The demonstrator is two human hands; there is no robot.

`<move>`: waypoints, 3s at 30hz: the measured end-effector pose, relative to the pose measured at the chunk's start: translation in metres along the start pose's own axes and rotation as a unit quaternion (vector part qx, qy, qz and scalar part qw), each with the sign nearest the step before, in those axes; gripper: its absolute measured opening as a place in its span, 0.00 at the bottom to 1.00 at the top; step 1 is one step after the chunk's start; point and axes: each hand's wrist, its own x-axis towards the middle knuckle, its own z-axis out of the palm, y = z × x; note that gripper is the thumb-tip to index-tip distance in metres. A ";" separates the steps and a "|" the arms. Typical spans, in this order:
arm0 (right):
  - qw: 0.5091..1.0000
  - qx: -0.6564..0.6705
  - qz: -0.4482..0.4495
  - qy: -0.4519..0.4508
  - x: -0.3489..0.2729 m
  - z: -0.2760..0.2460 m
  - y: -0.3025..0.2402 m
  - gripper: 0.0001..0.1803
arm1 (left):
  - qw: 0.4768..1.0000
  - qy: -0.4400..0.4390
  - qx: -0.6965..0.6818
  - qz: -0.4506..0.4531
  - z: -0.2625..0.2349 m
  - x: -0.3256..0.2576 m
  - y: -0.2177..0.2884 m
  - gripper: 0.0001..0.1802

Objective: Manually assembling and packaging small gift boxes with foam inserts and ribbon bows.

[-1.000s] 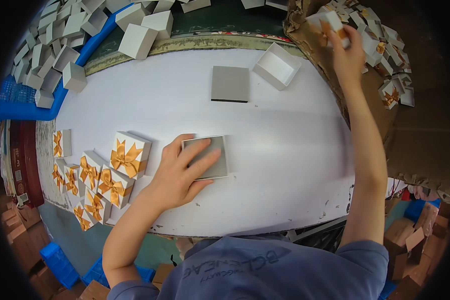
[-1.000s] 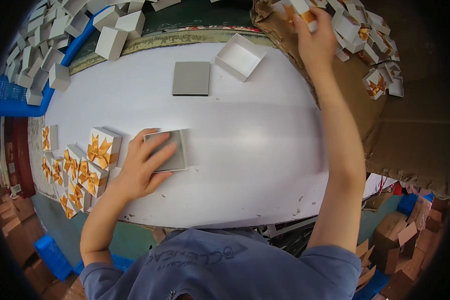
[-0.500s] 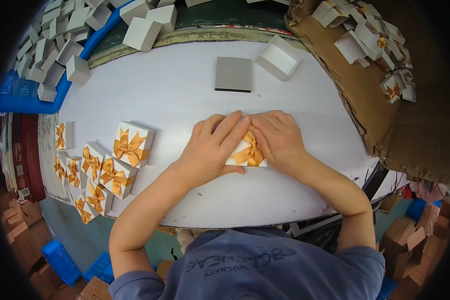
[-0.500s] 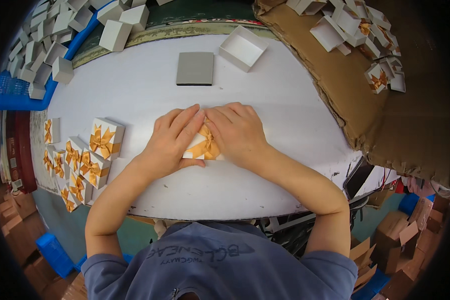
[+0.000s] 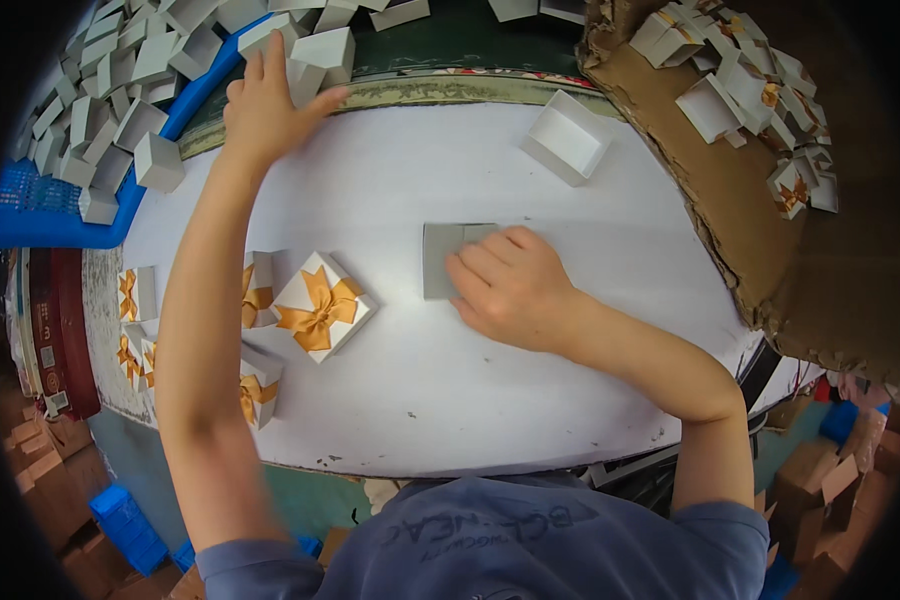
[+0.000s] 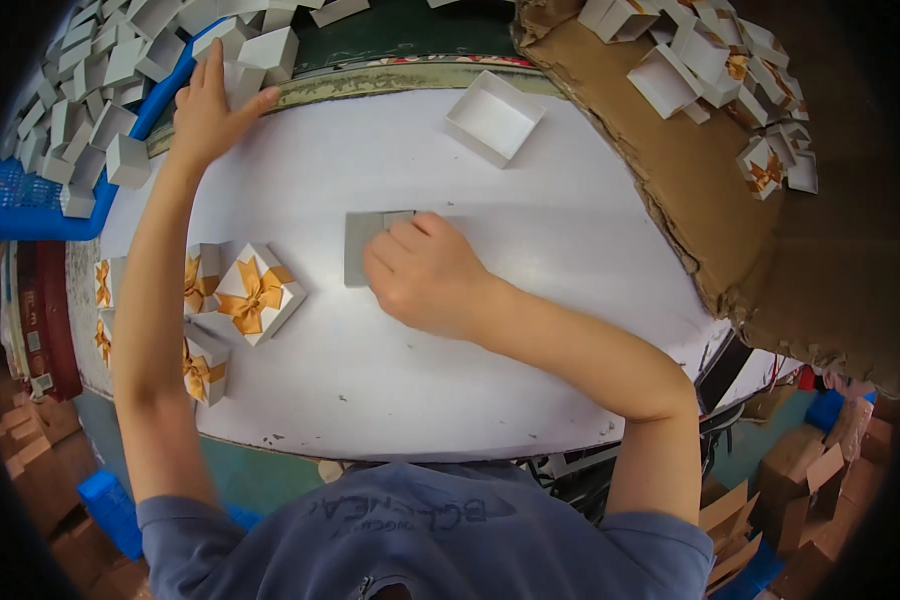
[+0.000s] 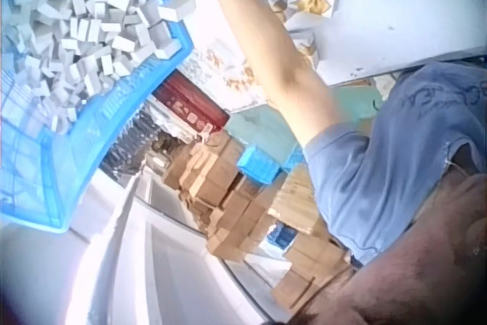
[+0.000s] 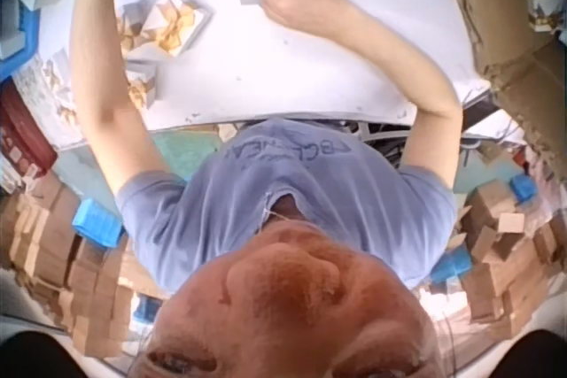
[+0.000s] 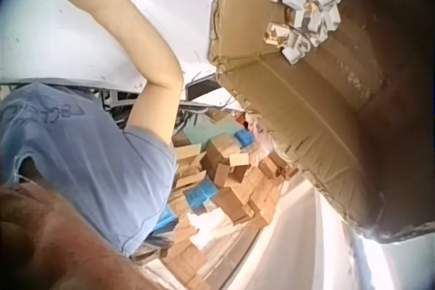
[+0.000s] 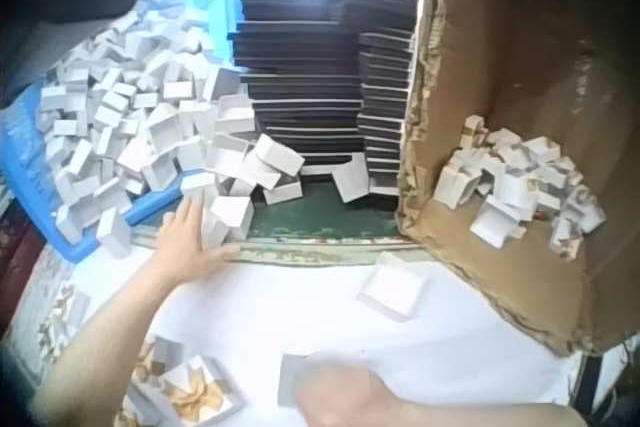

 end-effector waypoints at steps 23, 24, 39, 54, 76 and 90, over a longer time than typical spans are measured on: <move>0.820 -0.330 0.426 0.192 -0.106 -0.086 0.251 0.29 | 0.852 -0.203 -0.432 0.214 -0.057 -0.149 0.108 0.21; 0.822 -0.333 0.435 0.155 -0.122 -0.084 0.259 0.26 | 0.861 -0.198 -0.392 0.256 -0.058 -0.147 0.102 0.19; 0.968 0.235 0.089 -0.014 -0.060 -0.055 0.011 0.30 | 0.750 -0.191 -0.610 0.168 -0.026 -0.155 0.135 0.69; 0.988 0.088 0.125 0.026 -0.037 -0.050 0.066 0.34 | 0.941 -0.241 -0.152 0.182 -0.093 -0.123 0.100 0.44; 0.822 -0.405 0.368 0.158 0.195 -0.136 0.221 0.38 | 0.943 -0.048 -0.185 0.271 -0.072 0.003 0.072 0.46; 0.954 -0.070 -0.009 0.292 0.095 -0.046 0.168 0.33 | 0.983 0.037 0.033 0.174 -0.054 0.198 0.073 0.45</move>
